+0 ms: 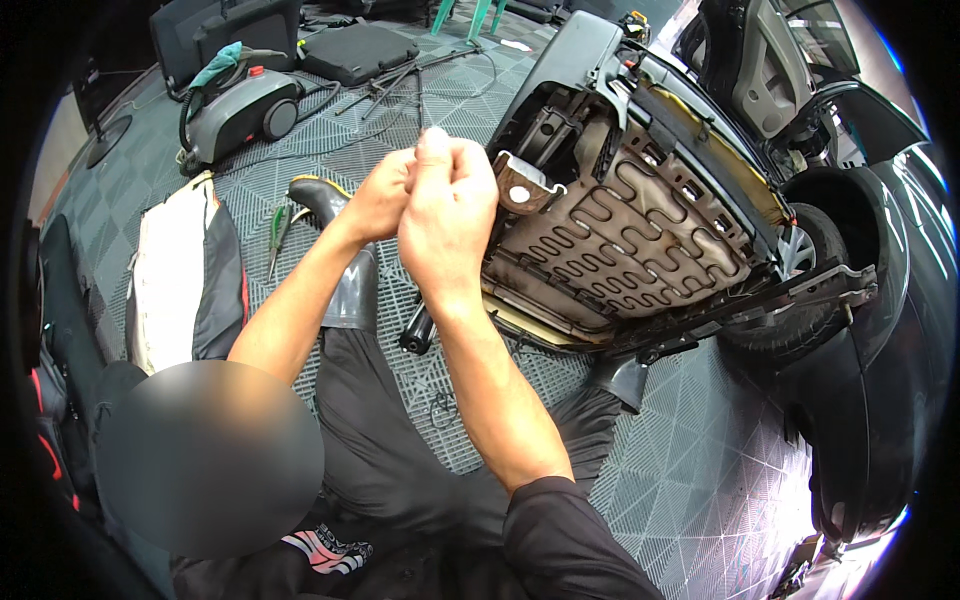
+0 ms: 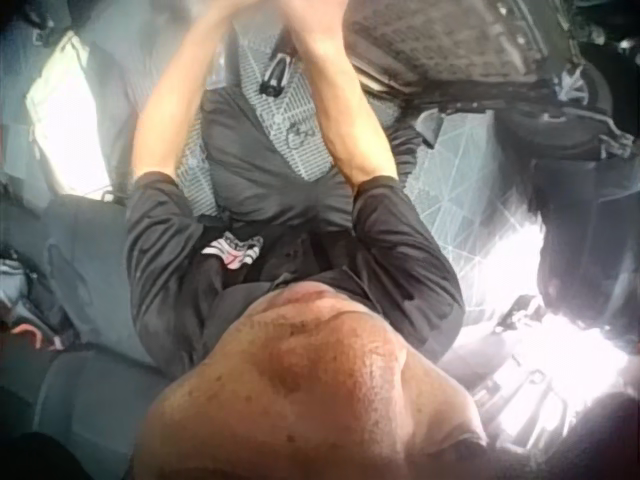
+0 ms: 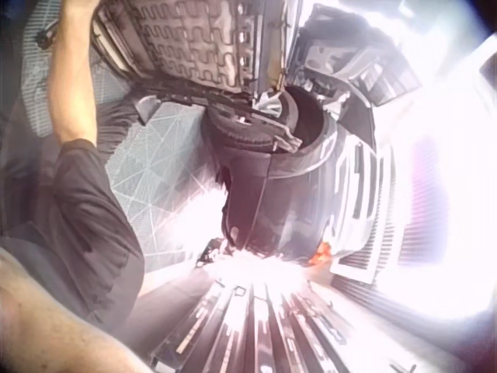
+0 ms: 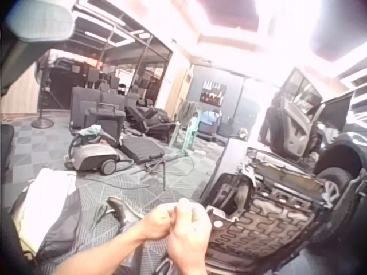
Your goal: The person disconnects and reconnects electrical wiring and fabric clips on the bottom of a car seat by hand while sitting on the floor.
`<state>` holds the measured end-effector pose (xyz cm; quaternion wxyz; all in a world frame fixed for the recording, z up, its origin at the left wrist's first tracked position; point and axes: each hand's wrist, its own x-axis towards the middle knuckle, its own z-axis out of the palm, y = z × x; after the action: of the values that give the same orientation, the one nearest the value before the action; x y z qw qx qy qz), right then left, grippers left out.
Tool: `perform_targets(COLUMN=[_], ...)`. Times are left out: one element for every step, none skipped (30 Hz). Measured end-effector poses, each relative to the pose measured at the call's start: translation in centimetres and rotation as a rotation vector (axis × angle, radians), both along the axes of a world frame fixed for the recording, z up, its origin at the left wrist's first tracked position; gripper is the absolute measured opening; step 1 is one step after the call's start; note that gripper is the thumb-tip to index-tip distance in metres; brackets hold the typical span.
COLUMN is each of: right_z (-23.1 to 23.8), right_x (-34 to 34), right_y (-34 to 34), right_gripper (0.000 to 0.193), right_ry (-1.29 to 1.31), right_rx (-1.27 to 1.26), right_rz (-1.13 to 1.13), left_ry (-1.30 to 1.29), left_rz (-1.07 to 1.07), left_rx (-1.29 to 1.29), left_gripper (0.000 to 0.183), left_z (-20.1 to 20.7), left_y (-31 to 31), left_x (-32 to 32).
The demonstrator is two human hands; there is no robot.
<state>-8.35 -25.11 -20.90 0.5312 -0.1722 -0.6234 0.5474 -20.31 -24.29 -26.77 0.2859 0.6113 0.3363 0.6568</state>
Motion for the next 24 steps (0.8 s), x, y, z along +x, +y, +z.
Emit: perform_targets(right_z=[0.9, 1.8, 3.0, 4.2, 5.1, 5.0, 5.1, 4.5, 3.8, 2.8, 1.0, -1.0, -3.3, -5.4, -7.3, -8.9, -10.5, -12.0, -13.4, -14.6, -15.5, -16.5, -17.3, -18.0], right_x=[-0.1, -0.3, 0.3, 1.4, 2.9, 4.5, 7.1, 9.0, 11.0, 12.6, 13.1, 13.5, 14.0, 14.5, 14.7, 14.7, 14.7, 14.5, 13.8, 12.9, 11.9, 10.7, 9.7, 8.9], right_y=[-0.4, -1.1, -2.1, -2.9, -2.3, -1.4, -0.4, 0.7, 2.1, 3.9, 5.2, 6.2, 6.9, 7.4, 7.9, 8.3, 8.9, 9.5, 9.7, 9.7, 9.7, 9.7, 9.7, 9.8], right_gripper=[0.031, 0.03, 0.025, 0.019, 0.014, 0.011, 0.01, 0.011, 0.013, 0.016, 0.016, 0.016, 0.016, 0.017, 0.017, 0.017, 0.018, 0.02, 0.021, 0.023, 0.027, 0.032, 0.039, 0.043], right_ry=[-0.026, -0.048, -0.08, -0.064, -0.05, 0.026, -0.029, 0.102, 0.076, 0.045, 0.011, -0.023, -0.083, -0.13, -0.154, -0.176, -0.199, -0.22, -0.27, -0.318, -0.316, -0.309, -0.272, -0.244], right_rx=[0.065, 0.123, 0.207, 0.349, 0.707, 0.7, 0.779, 0.585, 0.517, 0.468, 0.353, 0.241, 0.144, 0.047, -0.063, -0.173, -0.237, -0.3, -0.305, -0.305, -0.295, -0.286, -0.271, -0.193], right_rz=[0.029, 0.071, 0.089, 0.102, -0.076, -0.143, -0.294, -0.283, -0.35, -0.322, -0.305, -0.302, -0.259, -0.226, -0.19, -0.159, -0.122, -0.084, -0.073, -0.061, -0.052, -0.041, -0.044, -0.071], left_ry=[0.087, 0.179, -0.14, -0.188, -0.237, 0.1, 0.136, 0.156, 0.075, 0.004, -0.043, -0.086, -0.127, -0.206, -0.285, -0.365, -0.368, -0.373, -0.372, -0.374, -0.377, -0.373, -0.366, -0.361], left_rz=[0.087, 0.188, 0.047, 0.022, -0.009, 0.317, 0.387, 0.445, 0.397, 0.352, 0.376, 0.386, 0.388, 0.366, 0.364, 0.354, 0.34, 0.326, 0.354, 0.36, 0.365, 0.371, 0.384, 0.372], left_rx=[0.112, 0.215, 0.06, 0.024, -0.004, 0.137, -0.058, -0.026, -0.095, -0.156, -0.135, -0.108, -0.086, -0.128, -0.101, -0.077, -0.069, -0.061, -0.071, -0.069, -0.065, -0.063, -0.085, -0.079], left_gripper=[0.023, 0.022, 0.021, 0.022, 0.023, 0.029, 0.033, 0.032, 0.031, 0.029, 0.029, 0.029, 0.03, 0.028, 0.028, 0.028, 0.027, 0.027, 0.028, 0.029, 0.029, 0.029, 0.03, 0.03], left_z=[0.7, 1.2, 0.6, 0.8, 1.6, 2.6, 3.1, 3.4, 3.9, 4.0, 3.1, 2.3, 1.3, 0.8, -0.2, -1.0, -1.3, -1.4, -1.1, -1.0, -0.8, -0.5, -0.6, -0.8], left_y=[0.1, -0.1, 1.8, 2.1, 2.4, 2.4, 2.8, 2.6, 2.4, 2.1, 1.5, 1.0, 0.4, -1.0, -1.8, -2.4, -2.7, -2.8, -2.9, -2.7, -2.6, -2.5, -2.4, -2.4], left_x=[-0.3, -0.8, -1.9, -1.9, -1.5, -0.6, 1.3, 2.4, 3.1, 3.4, 3.0, 2.9, 3.2, 3.3, 3.2, 3.2, 3.3, 3.6, 3.9, 4.3, 4.8, 5.2, 6.2, 7.2])
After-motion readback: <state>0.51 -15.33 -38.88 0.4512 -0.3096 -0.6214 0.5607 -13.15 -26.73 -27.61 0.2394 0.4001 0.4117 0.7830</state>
